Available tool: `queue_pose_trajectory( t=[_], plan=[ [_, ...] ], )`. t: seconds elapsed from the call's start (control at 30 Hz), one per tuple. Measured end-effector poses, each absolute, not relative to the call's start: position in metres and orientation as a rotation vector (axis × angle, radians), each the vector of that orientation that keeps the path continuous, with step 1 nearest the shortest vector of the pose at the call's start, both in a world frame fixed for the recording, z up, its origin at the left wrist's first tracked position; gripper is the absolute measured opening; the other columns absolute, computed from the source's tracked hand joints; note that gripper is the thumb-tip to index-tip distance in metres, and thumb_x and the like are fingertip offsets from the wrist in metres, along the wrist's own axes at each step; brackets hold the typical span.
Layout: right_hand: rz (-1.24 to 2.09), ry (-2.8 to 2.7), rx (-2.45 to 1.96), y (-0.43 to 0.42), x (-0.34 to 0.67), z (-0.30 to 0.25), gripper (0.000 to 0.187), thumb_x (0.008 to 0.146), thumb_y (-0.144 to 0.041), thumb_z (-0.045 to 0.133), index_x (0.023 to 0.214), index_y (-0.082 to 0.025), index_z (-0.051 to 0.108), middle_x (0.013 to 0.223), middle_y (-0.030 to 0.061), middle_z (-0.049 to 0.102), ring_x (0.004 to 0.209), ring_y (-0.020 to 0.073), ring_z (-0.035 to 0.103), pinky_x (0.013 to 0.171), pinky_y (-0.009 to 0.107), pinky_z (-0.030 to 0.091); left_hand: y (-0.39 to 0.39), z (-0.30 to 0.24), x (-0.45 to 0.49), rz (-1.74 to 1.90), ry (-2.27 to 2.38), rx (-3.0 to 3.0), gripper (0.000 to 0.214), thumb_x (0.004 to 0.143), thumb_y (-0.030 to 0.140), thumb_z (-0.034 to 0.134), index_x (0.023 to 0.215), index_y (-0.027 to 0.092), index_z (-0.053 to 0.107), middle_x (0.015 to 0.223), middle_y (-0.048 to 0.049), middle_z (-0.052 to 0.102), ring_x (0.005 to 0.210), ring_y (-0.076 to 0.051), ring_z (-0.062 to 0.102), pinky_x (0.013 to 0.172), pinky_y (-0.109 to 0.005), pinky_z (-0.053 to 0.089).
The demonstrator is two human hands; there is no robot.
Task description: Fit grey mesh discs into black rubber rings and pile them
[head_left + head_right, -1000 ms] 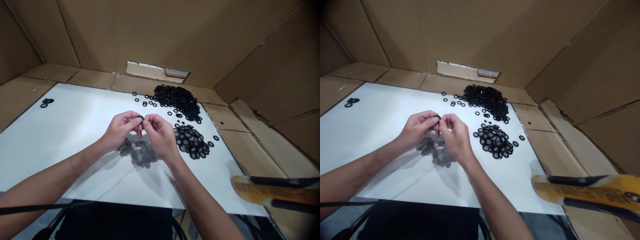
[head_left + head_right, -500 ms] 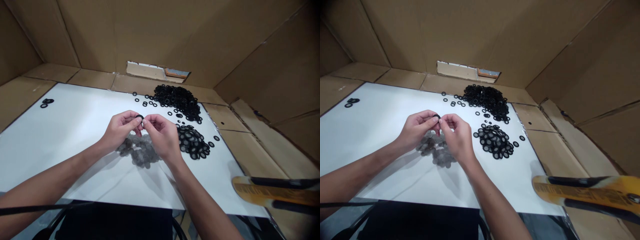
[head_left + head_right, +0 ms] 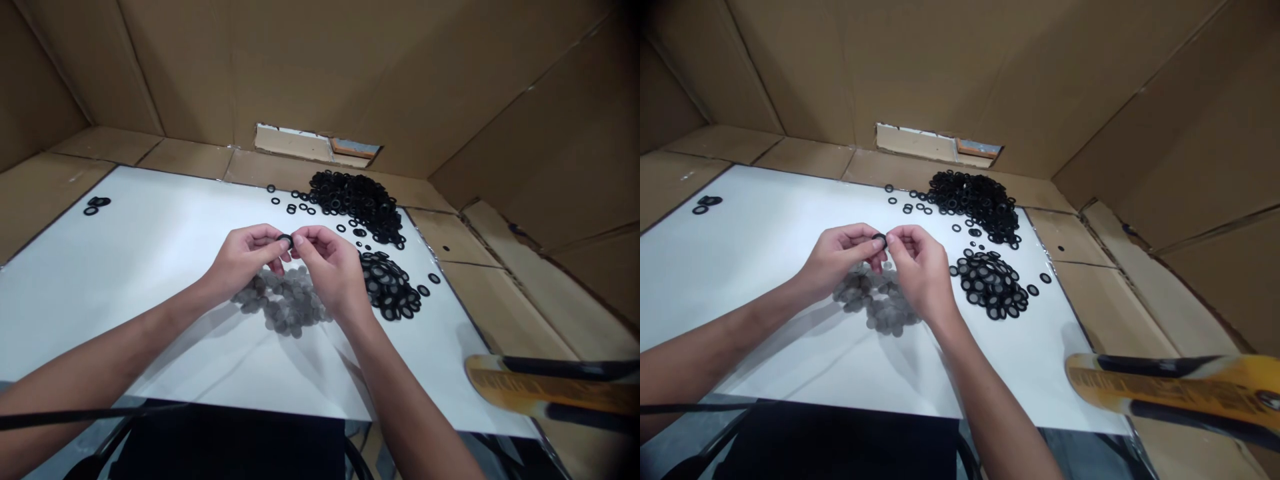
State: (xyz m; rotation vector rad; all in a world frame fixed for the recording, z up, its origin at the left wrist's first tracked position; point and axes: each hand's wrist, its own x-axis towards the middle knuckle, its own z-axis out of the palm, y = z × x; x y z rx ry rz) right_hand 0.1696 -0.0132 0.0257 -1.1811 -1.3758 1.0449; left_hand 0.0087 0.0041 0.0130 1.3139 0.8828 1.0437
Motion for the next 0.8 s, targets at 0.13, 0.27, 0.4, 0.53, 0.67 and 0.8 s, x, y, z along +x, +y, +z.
queue_pose_trajectory(
  t=[0.13,0.27,0.4,0.53,0.67,0.8],
  plan=[
    [1.026,-1.397,-1.216,-0.0136,0.1689,0.0234,0.013,0.084,-0.03,0.067,0.084,-0.017,0.064,0.081,0.0029,0.07,0.079,0.0166,0.066,0.075,0.029,0.05,0.0046,0.0121,0.0102,1.126,0.91,1.293,0.024,0.085,0.038,0.071,0.086,0.014,0.069,0.079,-0.0028,0.071,0.061,-0.012,0.065,0.066,-0.027,0.054],
    [1.023,-1.388,-1.231,-0.0138,0.1693,0.0232,0.011,0.085,-0.029,0.064,0.083,-0.018,0.062,0.078,0.0014,0.068,0.075,0.0158,0.065,0.071,0.028,0.05,0.0036,0.0126,0.0109,1.079,0.928,1.292,0.026,0.083,0.04,0.072,0.086,0.014,0.071,0.082,-0.0054,0.075,0.062,-0.014,0.067,0.068,-0.029,0.056],
    [1.058,-1.371,-1.203,-0.0137,0.1685,0.0226,0.013,0.087,-0.031,0.063,0.085,-0.018,0.062,0.078,0.0009,0.066,0.073,0.0147,0.064,0.067,0.026,0.049,0.0031,0.0114,0.0104,1.039,0.935,1.309,0.025,0.08,0.038,0.075,0.084,0.014,0.07,0.081,-0.0057,0.075,0.065,-0.015,0.069,0.069,-0.029,0.057],
    [1.052,-1.366,-1.227,-0.0135,0.1683,0.0206,0.013,0.086,-0.031,0.064,0.085,-0.018,0.063,0.079,0.0011,0.067,0.074,0.015,0.064,0.07,0.027,0.049,0.0037,0.0095,0.01,1.056,0.931,1.314,0.025,0.083,0.038,0.073,0.088,0.014,0.07,0.082,-0.0055,0.075,0.066,-0.015,0.069,0.07,-0.029,0.057],
    [1.026,-1.404,-1.268,-0.0128,0.1691,0.0187,0.014,0.086,-0.032,0.063,0.085,-0.018,0.062,0.077,0.0009,0.066,0.073,0.0149,0.063,0.068,0.027,0.048,0.0039,0.0103,0.0108,1.08,0.925,1.298,0.023,0.083,0.036,0.073,0.089,0.014,0.067,0.08,-0.0041,0.075,0.063,-0.014,0.068,0.067,-0.028,0.056],
    [1.126,-1.372,-1.217,-0.0137,0.1658,0.0189,0.016,0.088,-0.033,0.059,0.082,-0.019,0.057,0.073,-0.0013,0.063,0.067,0.0128,0.058,0.064,0.026,0.046,0.0037,0.0104,0.0119,1.071,0.89,1.291,0.021,0.086,0.035,0.07,0.089,0.015,0.066,0.077,-0.0027,0.073,0.061,-0.013,0.067,0.066,-0.027,0.056]
  ],
)
